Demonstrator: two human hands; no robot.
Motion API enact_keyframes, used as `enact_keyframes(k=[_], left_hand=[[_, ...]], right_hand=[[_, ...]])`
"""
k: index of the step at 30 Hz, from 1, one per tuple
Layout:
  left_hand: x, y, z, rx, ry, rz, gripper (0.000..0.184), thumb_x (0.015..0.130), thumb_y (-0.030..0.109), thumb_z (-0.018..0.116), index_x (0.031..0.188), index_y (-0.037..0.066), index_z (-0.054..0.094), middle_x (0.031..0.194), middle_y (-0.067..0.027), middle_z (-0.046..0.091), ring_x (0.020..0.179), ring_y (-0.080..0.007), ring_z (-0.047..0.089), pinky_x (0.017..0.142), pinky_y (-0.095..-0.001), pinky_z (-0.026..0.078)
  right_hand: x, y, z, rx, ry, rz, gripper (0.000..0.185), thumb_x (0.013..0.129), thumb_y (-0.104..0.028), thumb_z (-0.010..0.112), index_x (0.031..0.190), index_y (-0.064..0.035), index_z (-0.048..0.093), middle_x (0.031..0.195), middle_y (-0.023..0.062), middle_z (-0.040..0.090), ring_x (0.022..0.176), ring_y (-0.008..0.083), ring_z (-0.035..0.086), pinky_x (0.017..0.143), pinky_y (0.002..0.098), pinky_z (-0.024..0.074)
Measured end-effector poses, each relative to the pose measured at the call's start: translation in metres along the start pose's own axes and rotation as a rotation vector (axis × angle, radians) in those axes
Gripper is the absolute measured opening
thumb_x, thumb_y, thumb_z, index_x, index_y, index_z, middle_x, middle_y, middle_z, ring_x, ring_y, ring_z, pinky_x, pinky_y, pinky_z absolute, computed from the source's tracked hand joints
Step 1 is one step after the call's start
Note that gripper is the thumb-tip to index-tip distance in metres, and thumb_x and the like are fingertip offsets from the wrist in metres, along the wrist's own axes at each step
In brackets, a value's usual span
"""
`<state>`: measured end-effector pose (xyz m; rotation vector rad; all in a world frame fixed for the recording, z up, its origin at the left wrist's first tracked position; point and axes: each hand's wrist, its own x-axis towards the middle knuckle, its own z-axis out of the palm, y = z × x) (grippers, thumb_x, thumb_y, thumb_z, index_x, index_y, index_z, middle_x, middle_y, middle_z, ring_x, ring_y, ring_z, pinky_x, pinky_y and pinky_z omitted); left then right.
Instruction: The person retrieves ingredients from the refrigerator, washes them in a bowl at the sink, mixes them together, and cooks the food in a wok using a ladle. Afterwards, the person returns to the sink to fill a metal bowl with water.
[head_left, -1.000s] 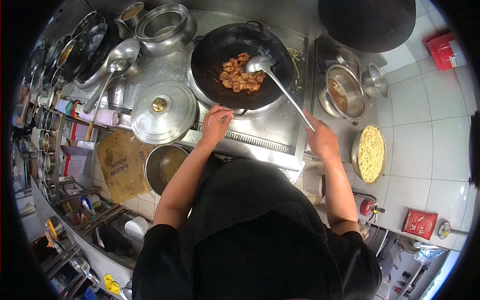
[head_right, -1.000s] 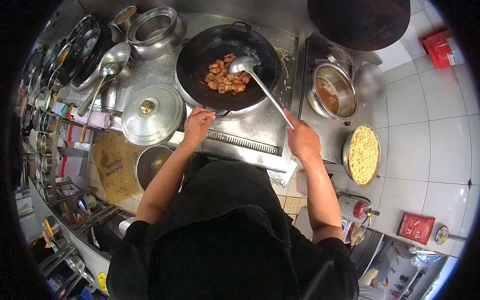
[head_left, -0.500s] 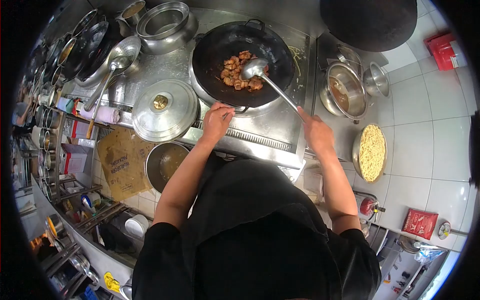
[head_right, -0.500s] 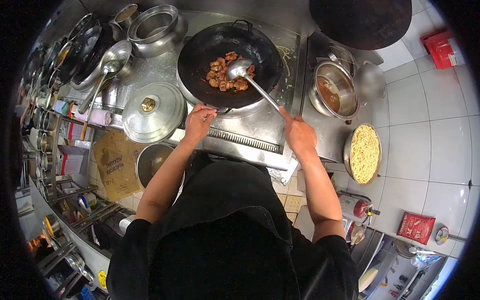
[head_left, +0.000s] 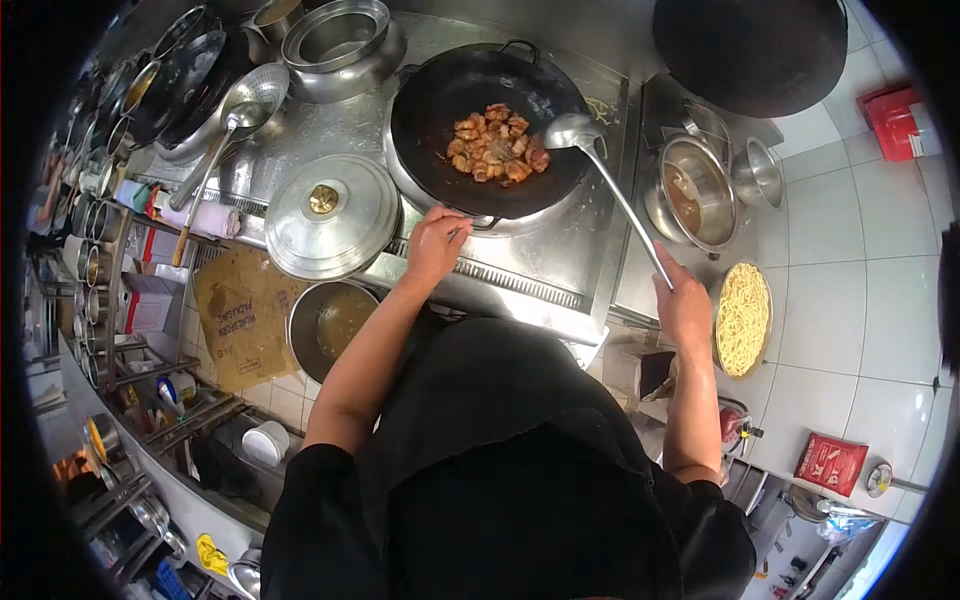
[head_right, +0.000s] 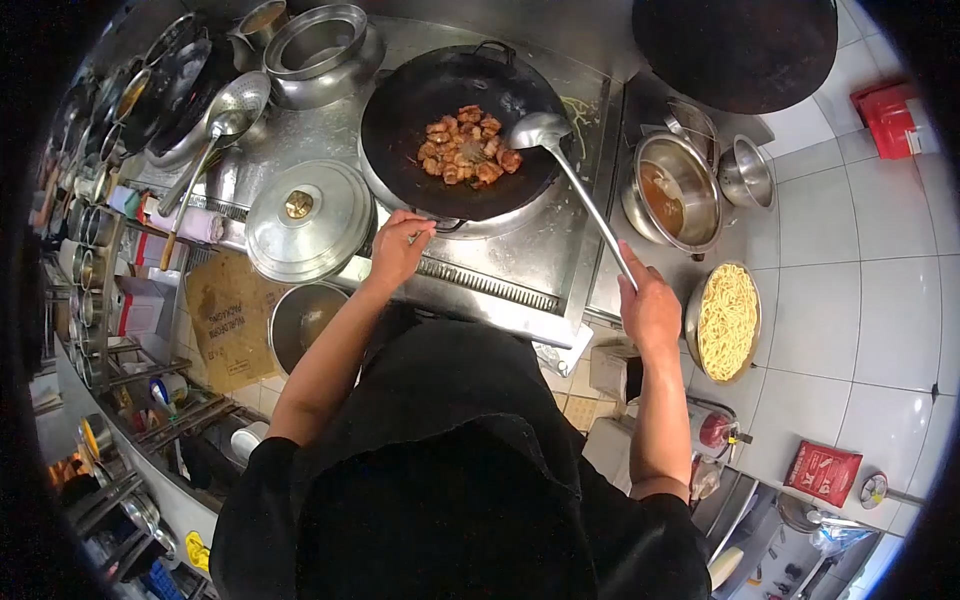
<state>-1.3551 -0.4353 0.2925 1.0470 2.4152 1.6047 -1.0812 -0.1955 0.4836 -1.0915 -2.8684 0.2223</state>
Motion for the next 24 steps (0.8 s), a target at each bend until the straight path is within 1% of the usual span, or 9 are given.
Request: enact_keyframes(k=[1, 5, 6, 7, 9, 16, 17, 20, 24], left_hand=[[-0.001, -0.003, 0.001, 0.022, 0.003, 0.029, 0.015, 0.083, 0.010, 0.075, 0.098, 0.006, 0.075, 0.097, -0.0072, 0.067, 0.082, -0.0219, 0.066, 0.075, -0.0319, 0.053], [0.000, -0.001, 0.000, 0.011, -0.001, 0.019, 0.015, 0.083, 0.010, 0.075, 0.098, 0.006, 0.075, 0.097, -0.0071, 0.067, 0.082, -0.0217, 0.066, 0.075, -0.0316, 0.053], [-0.001, 0.000, 0.000, -0.004, 0.007, -0.001, 0.014, 0.082, 0.009, 0.075, 0.096, 0.006, 0.076, 0.096, -0.0086, 0.068, 0.085, -0.0258, 0.066, 0.077, -0.0347, 0.053], [0.000, 0.002, 0.000, -0.020, 0.013, -0.019, 0.014, 0.081, 0.008, 0.075, 0.094, 0.005, 0.076, 0.096, -0.0101, 0.068, 0.088, -0.0299, 0.066, 0.078, -0.0378, 0.052], [0.000, 0.005, 0.000, -0.019, 0.007, -0.024, 0.013, 0.081, 0.008, 0.075, 0.094, 0.005, 0.076, 0.096, -0.0100, 0.068, 0.088, -0.0299, 0.066, 0.078, -0.0376, 0.053], [0.000, 0.004, -0.001, -0.018, -0.002, -0.047, 0.013, 0.081, 0.009, 0.075, 0.094, 0.006, 0.076, 0.098, -0.0089, 0.068, 0.089, -0.0297, 0.066, 0.080, -0.0376, 0.052], [0.000, 0.003, -0.001, -0.016, 0.003, -0.049, 0.013, 0.081, 0.009, 0.075, 0.094, 0.006, 0.076, 0.098, -0.0089, 0.068, 0.089, -0.0297, 0.066, 0.080, -0.0376, 0.052], [-0.001, 0.002, 0.000, -0.042, 0.000, -0.040, 0.013, 0.081, 0.009, 0.075, 0.094, 0.007, 0.076, 0.098, -0.0088, 0.068, 0.090, -0.0296, 0.066, 0.080, -0.0379, 0.052], [-0.002, 0.002, 0.000, -0.029, 0.002, -0.048, 0.013, 0.081, 0.010, 0.075, 0.094, 0.007, 0.076, 0.098, -0.0085, 0.068, 0.091, -0.0294, 0.066, 0.080, -0.0380, 0.052]], right_hand=[[0.000, 0.004, -0.001, 0.019, 0.014, -0.006, 0.054, 0.091, -0.016, 0.064, 0.141, -0.0352, 0.053, 0.102, 0.0163, 0.067, 0.091, 0.0383, 0.066, 0.079, 0.0469, 0.0526], [0.001, 0.003, -0.006, 0.059, -0.002, 0.005, 0.053, 0.091, -0.017, 0.064, 0.140, -0.0343, 0.053, 0.107, 0.0177, 0.068, 0.096, 0.0387, 0.066, 0.082, 0.0465, 0.0524], [0.003, -0.001, -0.006, 0.058, -0.002, 0.008, 0.053, 0.091, -0.017, 0.064, 0.140, -0.0343, 0.053, 0.107, 0.0177, 0.068, 0.096, 0.0387, 0.066, 0.082, 0.0465, 0.0524], [0.008, -0.008, -0.004, 0.080, -0.044, 0.044, 0.053, 0.092, -0.016, 0.063, 0.141, -0.0306, 0.053, 0.115, 0.0189, 0.066, 0.104, 0.0390, 0.063, 0.087, 0.0456, 0.0508], [0.021, -0.010, 0.004, 0.111, -0.100, 0.061, 0.052, 0.092, -0.016, 0.061, 0.142, -0.0271, 0.053, 0.126, 0.0186, 0.063, 0.113, 0.0393, 0.060, 0.094, 0.0446, 0.0488], [0.044, -0.037, 0.032, 0.071, -0.233, 0.078, 0.050, 0.093, -0.018, 0.059, 0.142, -0.0269, 0.052, 0.129, 0.0165, 0.062, 0.115, 0.0388, 0.059, 0.097, 0.0440, 0.0484], [0.042, -0.035, 0.034, 0.174, -0.221, 0.001, 0.050, 0.093, -0.017, 0.059, 0.142, -0.0241, 0.052, 0.126, 0.0189, 0.063, 0.116, 0.0389, 0.059, 0.096, 0.0443, 0.0484], [0.033, -0.034, 0.034, 0.301, -0.135, -0.148, 0.050, 0.093, -0.016, 0.062, 0.142, -0.0229, 0.051, 0.117, 0.0193, 0.067, 0.104, 0.0408, 0.064, 0.089, 0.0451, 0.0515], [0.026, -0.039, 0.022, 0.410, -0.186, -0.056, 0.050, 0.094, -0.015, 0.062, 0.143, -0.0205, 0.050, 0.110, 0.0207, 0.069, 0.096, 0.0378, 0.068, 0.088, 0.0405, 0.0516]])
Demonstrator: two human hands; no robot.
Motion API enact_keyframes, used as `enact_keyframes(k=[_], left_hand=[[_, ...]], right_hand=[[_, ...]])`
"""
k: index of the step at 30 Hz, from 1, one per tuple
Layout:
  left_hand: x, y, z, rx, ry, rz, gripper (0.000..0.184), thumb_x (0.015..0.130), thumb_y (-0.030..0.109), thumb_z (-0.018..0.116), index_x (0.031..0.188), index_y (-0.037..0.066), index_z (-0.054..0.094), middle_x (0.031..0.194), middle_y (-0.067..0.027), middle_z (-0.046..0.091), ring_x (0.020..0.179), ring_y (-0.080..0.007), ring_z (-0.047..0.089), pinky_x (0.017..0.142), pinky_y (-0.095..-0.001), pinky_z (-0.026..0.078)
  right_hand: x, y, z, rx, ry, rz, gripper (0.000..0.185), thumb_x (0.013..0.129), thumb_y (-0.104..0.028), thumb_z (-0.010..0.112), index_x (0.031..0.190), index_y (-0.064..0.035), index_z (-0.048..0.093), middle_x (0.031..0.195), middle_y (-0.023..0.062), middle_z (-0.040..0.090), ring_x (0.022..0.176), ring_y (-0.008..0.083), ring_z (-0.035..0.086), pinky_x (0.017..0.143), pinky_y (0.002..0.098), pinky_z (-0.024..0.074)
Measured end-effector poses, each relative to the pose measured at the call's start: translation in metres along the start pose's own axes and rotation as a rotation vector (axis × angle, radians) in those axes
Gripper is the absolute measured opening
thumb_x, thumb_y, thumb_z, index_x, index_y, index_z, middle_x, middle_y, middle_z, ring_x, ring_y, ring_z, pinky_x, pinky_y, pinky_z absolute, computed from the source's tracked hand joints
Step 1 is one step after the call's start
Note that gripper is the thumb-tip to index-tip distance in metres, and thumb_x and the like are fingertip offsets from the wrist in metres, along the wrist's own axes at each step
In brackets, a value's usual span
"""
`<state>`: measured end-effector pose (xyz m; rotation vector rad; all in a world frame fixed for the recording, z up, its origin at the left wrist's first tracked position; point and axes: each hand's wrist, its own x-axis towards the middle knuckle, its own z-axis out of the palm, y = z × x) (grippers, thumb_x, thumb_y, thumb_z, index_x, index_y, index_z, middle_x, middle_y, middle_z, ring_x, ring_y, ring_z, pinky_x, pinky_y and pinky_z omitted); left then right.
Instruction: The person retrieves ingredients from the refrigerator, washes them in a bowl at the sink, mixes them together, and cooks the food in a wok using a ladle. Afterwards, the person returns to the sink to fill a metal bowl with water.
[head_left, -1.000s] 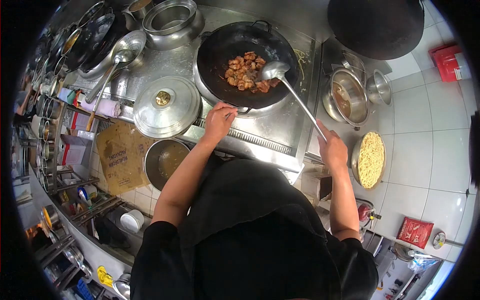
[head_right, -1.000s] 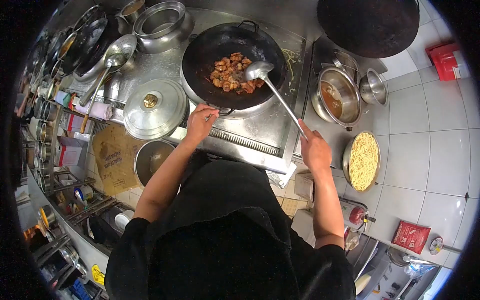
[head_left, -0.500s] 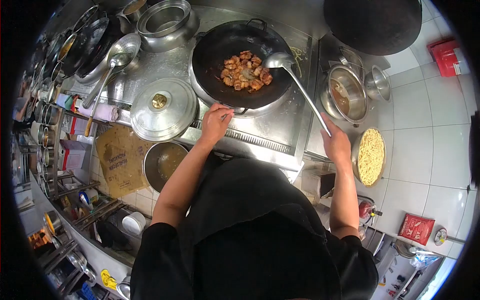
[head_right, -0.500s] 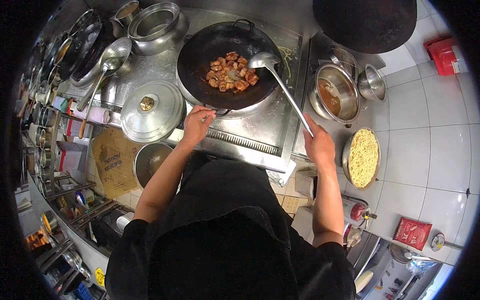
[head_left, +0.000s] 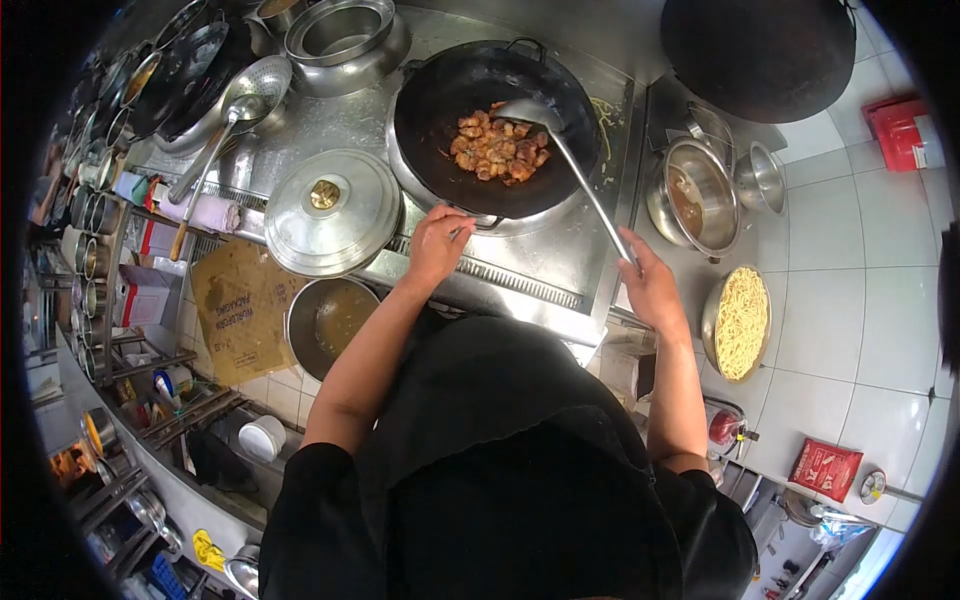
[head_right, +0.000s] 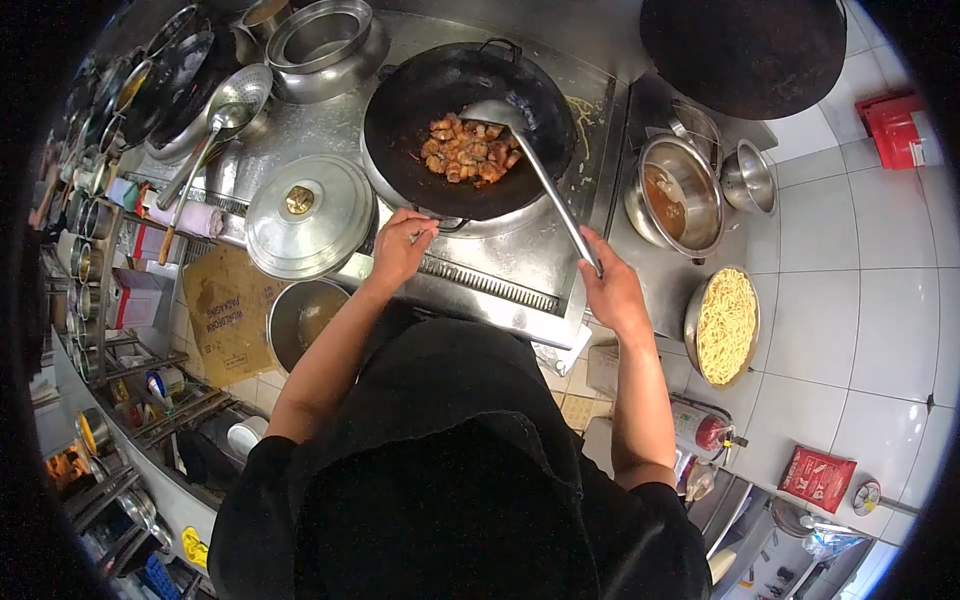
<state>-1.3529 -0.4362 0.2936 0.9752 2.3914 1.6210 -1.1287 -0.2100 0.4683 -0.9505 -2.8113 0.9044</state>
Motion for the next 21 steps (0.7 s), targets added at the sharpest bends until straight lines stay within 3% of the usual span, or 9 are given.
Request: enact_keyframes(k=[6, 8, 12, 15, 17, 21], left_hand=[[0.002, 0.001, -0.002, 0.009, -0.020, 0.012, 0.013, 0.081, 0.010, 0.075, 0.094, 0.007, 0.076, 0.099, -0.0087, 0.068, 0.090, -0.0294, 0.066, 0.079, -0.0380, 0.052], [0.002, 0.002, -0.002, 0.013, -0.022, 0.009, 0.013, 0.081, 0.011, 0.074, 0.094, 0.007, 0.076, 0.099, -0.0088, 0.068, 0.090, -0.0294, 0.066, 0.079, -0.0379, 0.052], [0.002, 0.003, -0.002, 0.012, -0.021, 0.004, 0.014, 0.082, 0.010, 0.074, 0.095, 0.007, 0.076, 0.098, -0.0091, 0.068, 0.090, -0.0293, 0.066, 0.079, -0.0377, 0.052], [0.002, 0.003, -0.002, 0.016, -0.018, 0.009, 0.014, 0.081, 0.010, 0.074, 0.095, 0.007, 0.076, 0.097, -0.0091, 0.068, 0.089, -0.0293, 0.066, 0.079, -0.0377, 0.052], [0.002, 0.002, -0.003, 0.009, -0.023, 0.012, 0.014, 0.081, 0.009, 0.074, 0.095, 0.007, 0.076, 0.097, -0.0091, 0.068, 0.089, -0.0294, 0.066, 0.079, -0.0377, 0.052], [0.003, 0.007, -0.004, 0.012, -0.021, 0.029, 0.014, 0.081, 0.008, 0.074, 0.095, 0.006, 0.076, 0.096, -0.0092, 0.068, 0.089, -0.0291, 0.066, 0.079, -0.0375, 0.052]], right_hand=[[-0.006, 0.012, -0.003, 0.083, 0.035, 0.046, 0.049, 0.096, -0.013, 0.060, 0.143, -0.0184, 0.049, 0.092, 0.0189, 0.068, 0.077, 0.0274, 0.064, 0.078, 0.0362, 0.0502], [-0.010, 0.015, -0.001, 0.112, 0.004, 0.054, 0.050, 0.095, -0.012, 0.059, 0.144, -0.0150, 0.050, 0.084, 0.0097, 0.060, 0.075, 0.0165, 0.055, 0.074, 0.0311, 0.0476], [-0.021, 0.011, -0.004, 0.125, -0.080, 0.125, 0.050, 0.094, -0.012, 0.059, 0.143, -0.0145, 0.050, 0.081, 0.0076, 0.055, 0.074, 0.0161, 0.052, 0.072, 0.0302, 0.0463], [-0.029, 0.019, -0.006, 0.107, -0.083, 0.109, 0.050, 0.094, -0.011, 0.059, 0.143, -0.0141, 0.050, 0.090, 0.0113, 0.062, 0.080, 0.0186, 0.056, 0.077, 0.0312, 0.0472], [-0.035, 0.025, -0.009, 0.034, -0.030, -0.015, 0.050, 0.094, -0.010, 0.059, 0.143, -0.0145, 0.050, 0.105, 0.0166, 0.067, 0.087, 0.0247, 0.061, 0.082, 0.0339, 0.0479], [-0.044, 0.020, -0.022, 0.017, -0.045, -0.004, 0.050, 0.094, -0.010, 0.059, 0.143, -0.0154, 0.050, 0.117, 0.0210, 0.066, 0.095, 0.0319, 0.064, 0.088, 0.0367, 0.0480]])
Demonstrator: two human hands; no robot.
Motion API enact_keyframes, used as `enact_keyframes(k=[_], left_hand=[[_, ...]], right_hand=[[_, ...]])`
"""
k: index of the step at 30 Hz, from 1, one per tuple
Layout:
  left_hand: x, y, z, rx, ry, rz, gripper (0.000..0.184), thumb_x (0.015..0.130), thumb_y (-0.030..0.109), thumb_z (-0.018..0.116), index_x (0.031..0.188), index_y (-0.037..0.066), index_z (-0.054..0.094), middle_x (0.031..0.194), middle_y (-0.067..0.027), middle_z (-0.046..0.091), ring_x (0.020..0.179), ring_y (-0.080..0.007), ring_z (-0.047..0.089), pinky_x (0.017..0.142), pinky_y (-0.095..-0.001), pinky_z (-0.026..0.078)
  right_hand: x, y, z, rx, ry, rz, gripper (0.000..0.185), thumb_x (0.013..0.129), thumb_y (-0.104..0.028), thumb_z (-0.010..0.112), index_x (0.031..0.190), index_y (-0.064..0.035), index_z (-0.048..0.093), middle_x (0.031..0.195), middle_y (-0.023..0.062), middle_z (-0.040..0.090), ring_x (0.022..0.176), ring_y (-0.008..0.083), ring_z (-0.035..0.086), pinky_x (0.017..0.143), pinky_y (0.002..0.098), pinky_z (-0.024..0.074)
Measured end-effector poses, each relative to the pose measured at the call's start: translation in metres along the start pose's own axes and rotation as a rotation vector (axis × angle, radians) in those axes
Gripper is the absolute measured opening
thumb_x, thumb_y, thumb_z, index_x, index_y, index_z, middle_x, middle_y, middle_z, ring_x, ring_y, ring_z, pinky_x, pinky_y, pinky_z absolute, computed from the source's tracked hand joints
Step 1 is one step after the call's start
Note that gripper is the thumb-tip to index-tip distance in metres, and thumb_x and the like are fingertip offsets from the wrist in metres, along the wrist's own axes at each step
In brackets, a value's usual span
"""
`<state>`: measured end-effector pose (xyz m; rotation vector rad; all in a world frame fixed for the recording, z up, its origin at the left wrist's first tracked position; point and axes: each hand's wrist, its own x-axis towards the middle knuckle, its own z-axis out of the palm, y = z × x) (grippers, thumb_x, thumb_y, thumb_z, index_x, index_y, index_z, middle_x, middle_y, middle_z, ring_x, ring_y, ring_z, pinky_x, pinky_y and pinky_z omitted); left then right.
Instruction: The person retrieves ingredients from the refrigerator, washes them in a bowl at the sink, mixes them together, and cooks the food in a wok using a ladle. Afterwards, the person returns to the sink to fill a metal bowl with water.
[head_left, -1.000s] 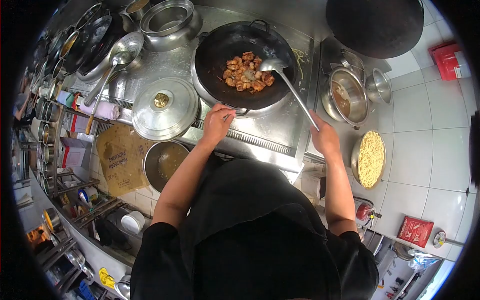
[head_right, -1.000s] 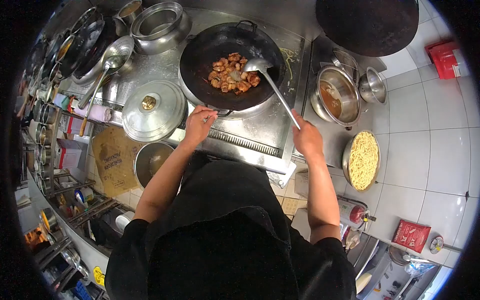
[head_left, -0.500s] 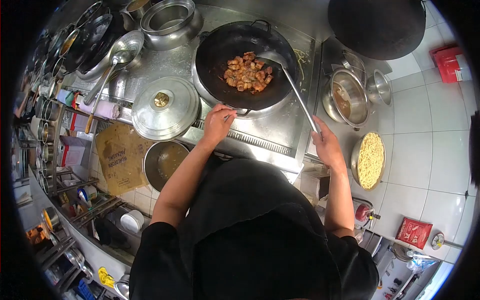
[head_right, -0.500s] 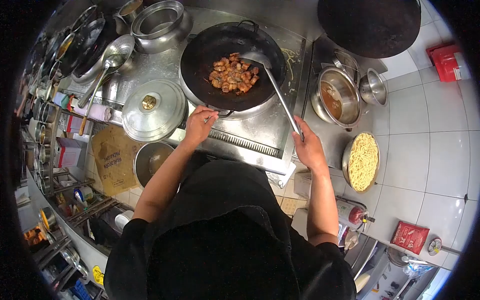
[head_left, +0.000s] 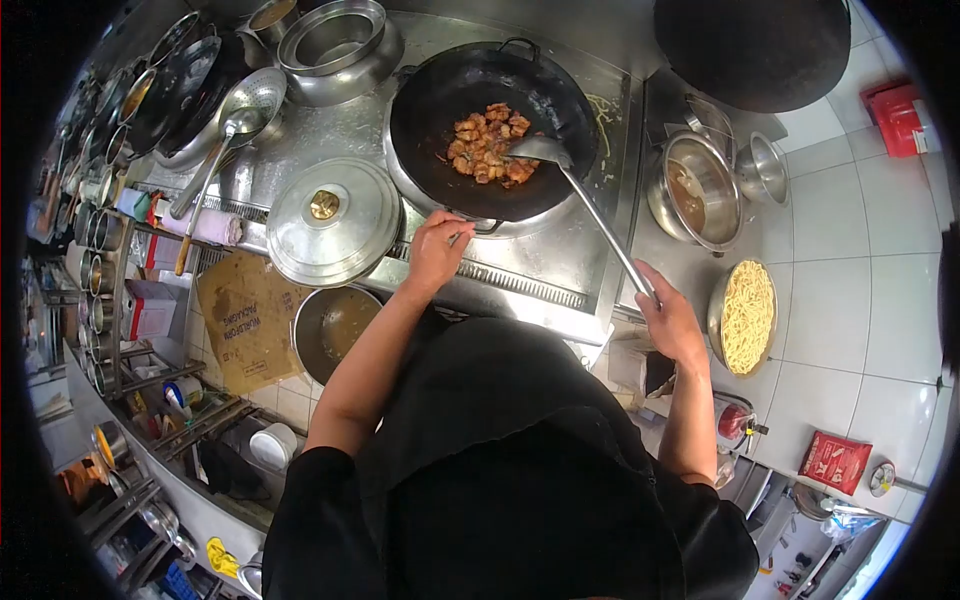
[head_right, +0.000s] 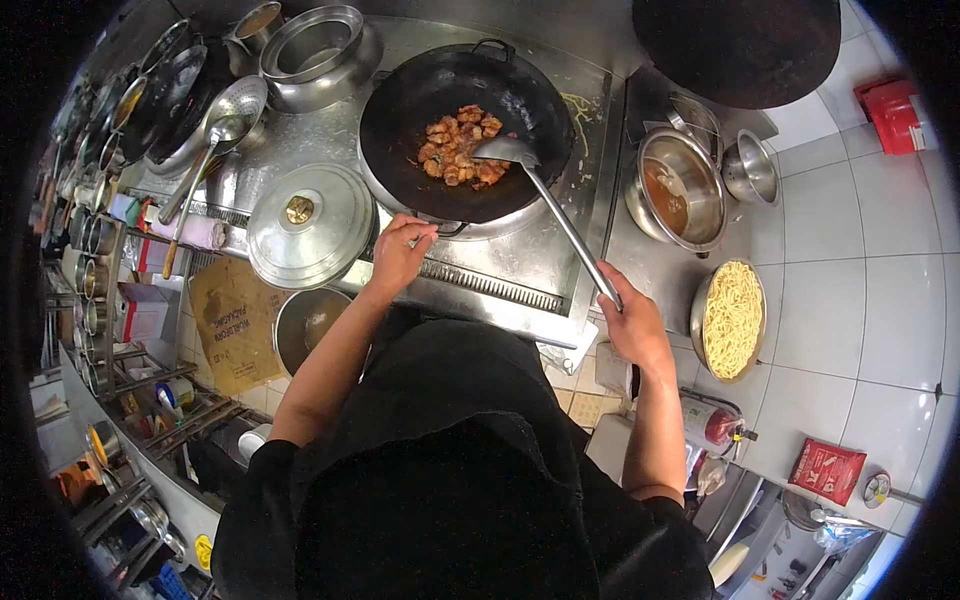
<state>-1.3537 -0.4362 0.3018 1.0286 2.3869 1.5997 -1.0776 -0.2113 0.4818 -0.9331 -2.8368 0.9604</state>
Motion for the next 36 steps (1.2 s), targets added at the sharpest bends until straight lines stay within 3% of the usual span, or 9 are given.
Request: enact_keyframes(k=[6, 8, 12, 14, 21, 23, 29, 33, 36], left_hand=[[0.000, -0.003, 0.000, 0.029, -0.012, -0.010, 0.016, 0.082, 0.010, 0.075, 0.098, 0.008, 0.076, 0.098, -0.0084, 0.067, 0.090, -0.0267, 0.066, 0.079, -0.0354, 0.052], [0.000, -0.003, -0.001, 0.046, -0.025, -0.020, 0.018, 0.084, 0.012, 0.075, 0.101, 0.009, 0.076, 0.101, -0.0076, 0.067, 0.091, -0.0247, 0.066, 0.079, -0.0337, 0.053], [-0.001, -0.001, -0.001, 0.026, 0.000, -0.014, 0.015, 0.081, 0.009, 0.075, 0.096, 0.007, 0.076, 0.097, -0.0090, 0.067, 0.089, -0.0287, 0.065, 0.079, -0.0375, 0.052], [-0.001, 0.000, 0.001, 0.021, 0.007, -0.010, 0.015, 0.081, 0.010, 0.075, 0.096, 0.007, 0.076, 0.096, -0.0089, 0.068, 0.090, -0.0287, 0.065, 0.079, -0.0376, 0.052], [-0.001, 0.000, 0.001, 0.013, 0.009, -0.022, 0.015, 0.080, 0.009, 0.075, 0.095, 0.007, 0.076, 0.096, -0.0084, 0.068, 0.090, -0.0287, 0.065, 0.080, -0.0374, 0.052], [-0.001, 0.000, 0.000, 0.009, 0.009, -0.015, 0.015, 0.080, 0.009, 0.075, 0.095, 0.007, 0.076, 0.096, -0.0084, 0.068, 0.090, -0.0287, 0.065, 0.080, -0.0372, 0.052], [-0.001, 0.001, -0.001, 0.028, 0.003, 0.010, 0.016, 0.081, 0.009, 0.075, 0.096, 0.007, 0.076, 0.096, -0.0085, 0.067, 0.090, -0.0280, 0.065, 0.079, -0.0368, 0.052], [0.000, 0.003, -0.001, 0.028, -0.009, -0.039, 0.015, 0.082, 0.010, 0.075, 0.096, 0.007, 0.076, 0.097, -0.0085, 0.067, 0.090, -0.0274, 0.066, 0.079, -0.0366, 0.052], [-0.001, 0.004, -0.002, 0.034, -0.019, -0.053, 0.014, 0.082, 0.009, 0.074, 0.096, 0.007, 0.076, 0.097, -0.0086, 0.067, 0.090, -0.0274, 0.066, 0.079, -0.0364, 0.053]], right_hand=[[0.013, -0.014, 0.016, -0.011, -0.074, 0.108, 0.050, 0.094, -0.011, 0.058, 0.143, -0.0146, 0.049, 0.122, 0.0222, 0.065, 0.105, 0.0352, 0.064, 0.091, 0.0369, 0.0475], [0.019, -0.009, 0.029, -0.006, -0.075, 0.032, 0.049, 0.095, -0.012, 0.058, 0.142, -0.0141, 0.048, 0.131, 0.0208, 0.060, 0.123, 0.0404, 0.055, 0.102, 0.0414, 0.0459], [0.010, -0.009, 0.022, 0.054, -0.100, 0.000, 0.049, 0.095, -0.012, 0.058, 0.143, -0.0154, 0.048, 0.131, 0.0208, 0.061, 0.121, 0.0408, 0.057, 0.101, 0.0410, 0.0461], [0.002, -0.011, 0.014, 0.099, -0.078, 0.005, 0.050, 0.094, -0.011, 0.060, 0.143, -0.0155, 0.050, 0.119, 0.0207, 0.066, 0.100, 0.0311, 0.064, 0.092, 0.0352, 0.0472], [-0.016, -0.014, -0.016, 0.022, -0.034, 0.109, 0.049, 0.094, -0.011, 0.060, 0.142, -0.0166, 0.051, 0.116, 0.0214, 0.066, 0.097, 0.0292, 0.064, 0.089, 0.0356, 0.0481], [-0.021, -0.012, -0.021, -0.007, 0.003, 0.144, 0.049, 0.094, -0.013, 0.062, 0.141, -0.0194, 0.051, 0.114, 0.0238, 0.066, 0.094, 0.0401, 0.066, 0.085, 0.0396, 0.0501], [-0.034, -0.003, -0.029, -0.103, 0.011, -0.020, 0.049, 0.093, -0.013, 0.063, 0.140, -0.0207, 0.054, 0.116, 0.0215, 0.067, 0.098, 0.0406, 0.066, 0.088, 0.0417, 0.0511], [-0.021, -0.004, -0.008, -0.172, -0.021, -0.012, 0.050, 0.093, -0.016, 0.062, 0.141, -0.0236, 0.053, 0.113, 0.0212, 0.068, 0.099, 0.0408, 0.065, 0.087, 0.0454, 0.0514], [-0.004, -0.013, 0.015, -0.321, -0.035, 0.142, 0.050, 0.090, -0.014, 0.061, 0.139, -0.0229, 0.054, 0.105, 0.0242, 0.067, 0.099, 0.0437, 0.062, 0.084, 0.0477, 0.0497]])
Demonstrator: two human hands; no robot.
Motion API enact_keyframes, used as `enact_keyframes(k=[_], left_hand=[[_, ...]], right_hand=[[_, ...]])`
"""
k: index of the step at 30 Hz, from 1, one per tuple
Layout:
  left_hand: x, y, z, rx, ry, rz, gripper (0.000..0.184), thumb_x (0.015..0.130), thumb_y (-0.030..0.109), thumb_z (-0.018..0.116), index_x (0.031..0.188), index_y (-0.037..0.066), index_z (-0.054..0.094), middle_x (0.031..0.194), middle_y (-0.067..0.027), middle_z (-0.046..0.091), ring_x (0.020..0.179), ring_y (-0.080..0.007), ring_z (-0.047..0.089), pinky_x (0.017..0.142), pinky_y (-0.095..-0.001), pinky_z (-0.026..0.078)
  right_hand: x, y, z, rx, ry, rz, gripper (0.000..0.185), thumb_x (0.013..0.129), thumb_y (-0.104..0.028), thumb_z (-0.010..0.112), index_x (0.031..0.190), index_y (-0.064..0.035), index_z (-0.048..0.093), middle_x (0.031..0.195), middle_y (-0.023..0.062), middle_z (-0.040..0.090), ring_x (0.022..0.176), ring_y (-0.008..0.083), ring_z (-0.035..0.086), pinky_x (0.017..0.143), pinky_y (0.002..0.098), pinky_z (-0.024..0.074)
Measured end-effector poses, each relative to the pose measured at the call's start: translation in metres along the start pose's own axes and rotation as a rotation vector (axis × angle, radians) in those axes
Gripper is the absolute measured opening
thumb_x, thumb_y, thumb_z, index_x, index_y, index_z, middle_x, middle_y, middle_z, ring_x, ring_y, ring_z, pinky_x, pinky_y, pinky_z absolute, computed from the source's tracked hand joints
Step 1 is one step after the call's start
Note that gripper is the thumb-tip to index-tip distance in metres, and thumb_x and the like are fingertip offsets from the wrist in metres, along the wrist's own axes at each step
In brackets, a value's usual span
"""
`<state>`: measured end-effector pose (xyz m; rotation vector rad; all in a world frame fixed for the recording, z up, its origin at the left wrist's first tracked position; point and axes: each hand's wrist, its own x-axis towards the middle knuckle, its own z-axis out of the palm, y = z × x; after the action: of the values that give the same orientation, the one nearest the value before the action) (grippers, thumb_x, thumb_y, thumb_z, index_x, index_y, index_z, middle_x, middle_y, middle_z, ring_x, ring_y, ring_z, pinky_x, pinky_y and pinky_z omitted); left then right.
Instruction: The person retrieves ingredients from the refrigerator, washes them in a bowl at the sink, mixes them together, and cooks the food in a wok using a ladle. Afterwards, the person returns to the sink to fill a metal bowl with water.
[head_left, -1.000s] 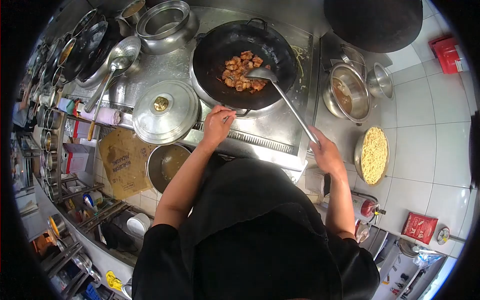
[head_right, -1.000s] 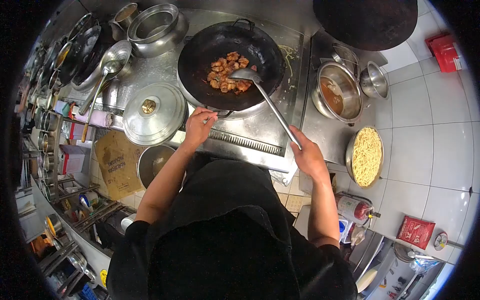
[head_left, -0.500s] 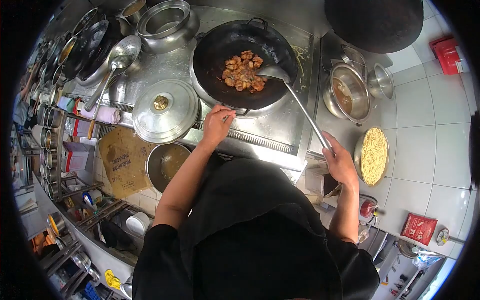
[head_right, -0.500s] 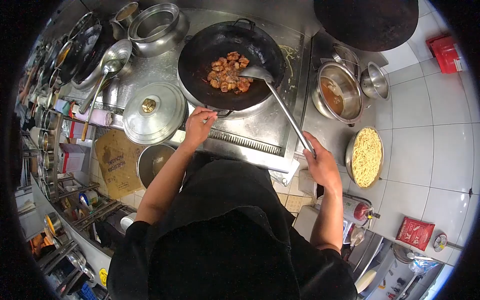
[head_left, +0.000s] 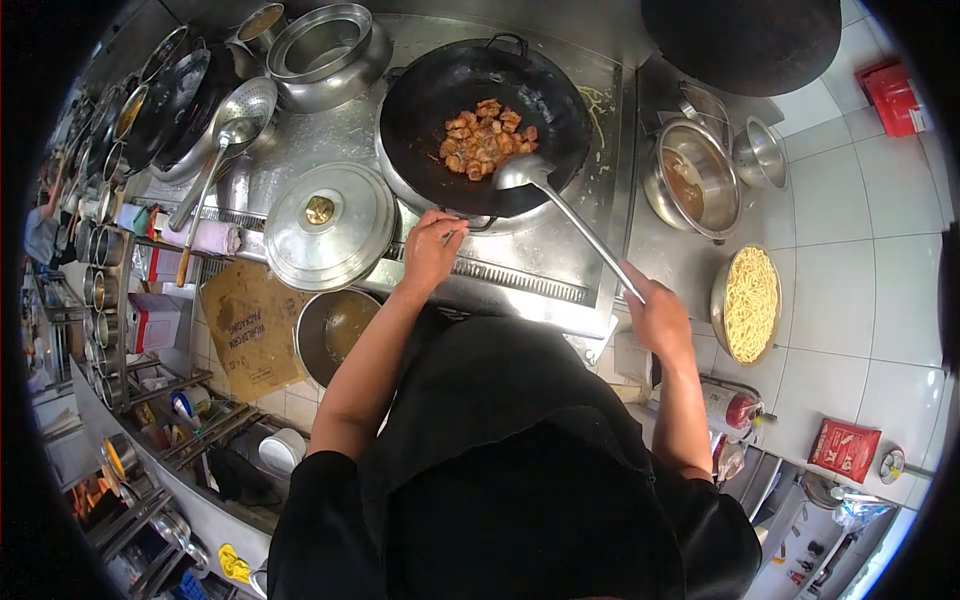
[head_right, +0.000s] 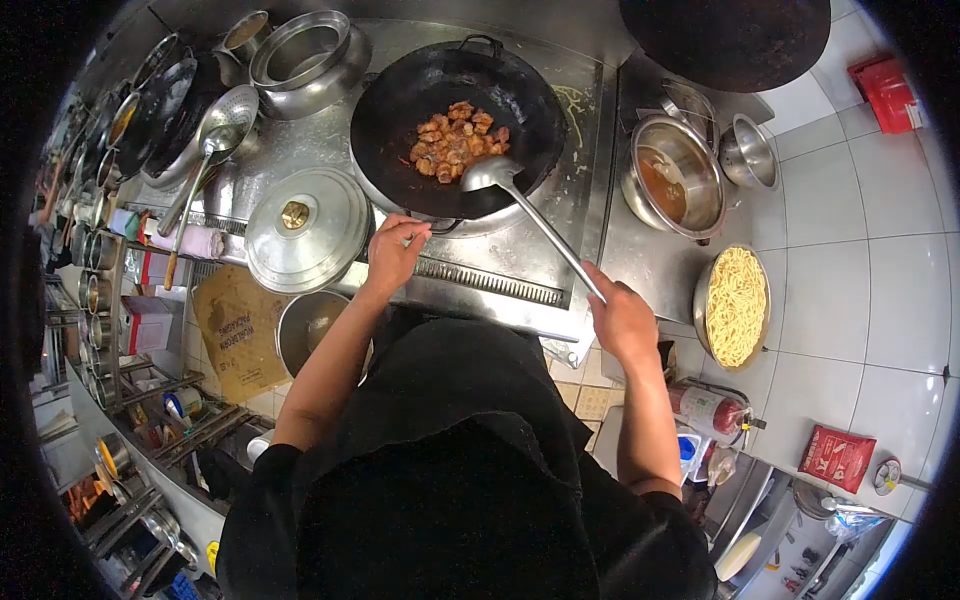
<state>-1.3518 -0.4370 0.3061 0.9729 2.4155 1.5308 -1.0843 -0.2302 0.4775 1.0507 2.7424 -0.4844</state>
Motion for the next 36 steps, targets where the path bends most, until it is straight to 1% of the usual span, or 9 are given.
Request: enact_keyframes(k=[9, 13, 19, 23, 25, 27, 29, 32, 36], left_hand=[[-0.001, 0.002, 0.000, -0.010, 0.031, 0.031, 0.014, 0.082, 0.008, 0.074, 0.096, 0.005, 0.076, 0.095, -0.0098, 0.068, 0.089, -0.0291, 0.066, 0.079, -0.0372, 0.052], [0.000, 0.003, -0.001, -0.006, 0.023, 0.022, 0.014, 0.082, 0.009, 0.074, 0.095, 0.005, 0.076, 0.094, -0.0095, 0.068, 0.088, -0.0293, 0.066, 0.079, -0.0375, 0.052], [0.001, 0.001, -0.002, -0.012, -0.004, 0.008, 0.014, 0.082, 0.009, 0.074, 0.096, 0.006, 0.076, 0.094, -0.0094, 0.067, 0.089, -0.0289, 0.065, 0.079, -0.0373, 0.052], [0.001, -0.005, 0.000, -0.010, 0.002, 0.032, 0.015, 0.082, 0.010, 0.074, 0.096, 0.006, 0.076, 0.094, -0.0096, 0.067, 0.089, -0.0285, 0.066, 0.080, -0.0372, 0.052], [0.000, -0.012, 0.004, 0.014, 0.015, 0.060, 0.018, 0.083, 0.011, 0.076, 0.100, 0.009, 0.077, 0.097, -0.0078, 0.067, 0.082, -0.0214, 0.065, 0.073, -0.0322, 0.052], [0.000, -0.012, 0.004, 0.003, 0.017, 0.058, 0.018, 0.083, 0.011, 0.076, 0.101, 0.009, 0.077, 0.097, -0.0079, 0.067, 0.082, -0.0213, 0.065, 0.073, -0.0321, 0.052], [0.000, -0.011, 0.004, -0.005, 0.022, 0.055, 0.018, 0.083, 0.011, 0.076, 0.101, 0.009, 0.077, 0.097, -0.0079, 0.067, 0.082, -0.0212, 0.065, 0.074, -0.0320, 0.052], [0.001, -0.010, 0.002, 0.006, 0.008, 0.061, 0.018, 0.083, 0.011, 0.076, 0.100, 0.009, 0.077, 0.098, -0.0077, 0.067, 0.081, -0.0211, 0.065, 0.074, -0.0315, 0.052], [-0.001, -0.009, 0.003, 0.006, -0.001, 0.030, 0.017, 0.084, 0.011, 0.075, 0.101, 0.009, 0.077, 0.098, -0.0073, 0.067, 0.083, -0.0211, 0.065, 0.075, -0.0315, 0.052]], right_hand=[[0.001, 0.027, -0.010, 0.300, 0.129, -0.053, 0.051, 0.091, -0.010, 0.062, 0.140, -0.0189, 0.054, 0.127, 0.0189, 0.063, 0.118, 0.0395, 0.059, 0.097, 0.0403, 0.0482], [0.016, 0.022, -0.007, 0.373, 0.173, -0.010, 0.051, 0.093, -0.009, 0.060, 0.142, -0.0163, 0.052, 0.126, 0.0189, 0.065, 0.112, 0.0296, 0.065, 0.097, 0.0355, 0.0470], [0.036, 0.001, 0.010, 0.541, 0.139, -0.057, 0.048, 0.095, -0.012, 0.061, 0.141, -0.0170, 0.053, 0.135, 0.0178, 0.059, 0.122, 0.0355, 0.059, 0.099, 0.0381, 0.0474], [0.035, -0.002, 0.023, 0.608, -0.023, 0.018, 0.048, 0.096, -0.010, 0.059, 0.143, -0.0147, 0.050, 0.107, 0.0153, 0.069, 0.086, 0.0225, 0.065, 0.083, 0.0333, 0.0501], [0.035, -0.008, 0.032, 0.676, -0.058, 0.037, 0.048, 0.096, -0.011, 0.059, 0.144, -0.0140, 0.048, 0.096, 0.0123, 0.065, 0.075, 0.0164, 0.055, 0.076, 0.0320, 0.0486], [0.039, -0.012, 0.044, 0.670, -0.023, -0.032, 0.048, 0.099, -0.011, 0.054, 0.146, -0.0143, 0.046, 0.075, 0.0005, 0.050, 0.059, 0.0068, 0.042, 0.050, 0.0250, 0.0380], [0.050, -0.008, 0.058, 0.633, -0.046, -0.031, 0.047, 0.099, -0.012, 0.054, 0.145, -0.0118, 0.045, 0.085, 0.0084, 0.061, 0.067, 0.0139, 0.055, 0.061, 0.0294, 0.0469], [0.060, -0.016, 0.071, 0.442, 0.175, -0.201, 0.047, 0.099, -0.017, 0.053, 0.145, -0.0150, 0.043, 0.120, 0.0271, 0.064, 0.110, 0.0438, 0.062, 0.092, 0.0457, 0.0483], [0.064, -0.028, 0.064, 0.453, 0.040, 0.003, 0.047, 0.099, -0.018, 0.053, 0.146, -0.0151, 0.042, 0.111, 0.0279, 0.066, 0.105, 0.0441, 0.064, 0.090, 0.0455, 0.0491]])
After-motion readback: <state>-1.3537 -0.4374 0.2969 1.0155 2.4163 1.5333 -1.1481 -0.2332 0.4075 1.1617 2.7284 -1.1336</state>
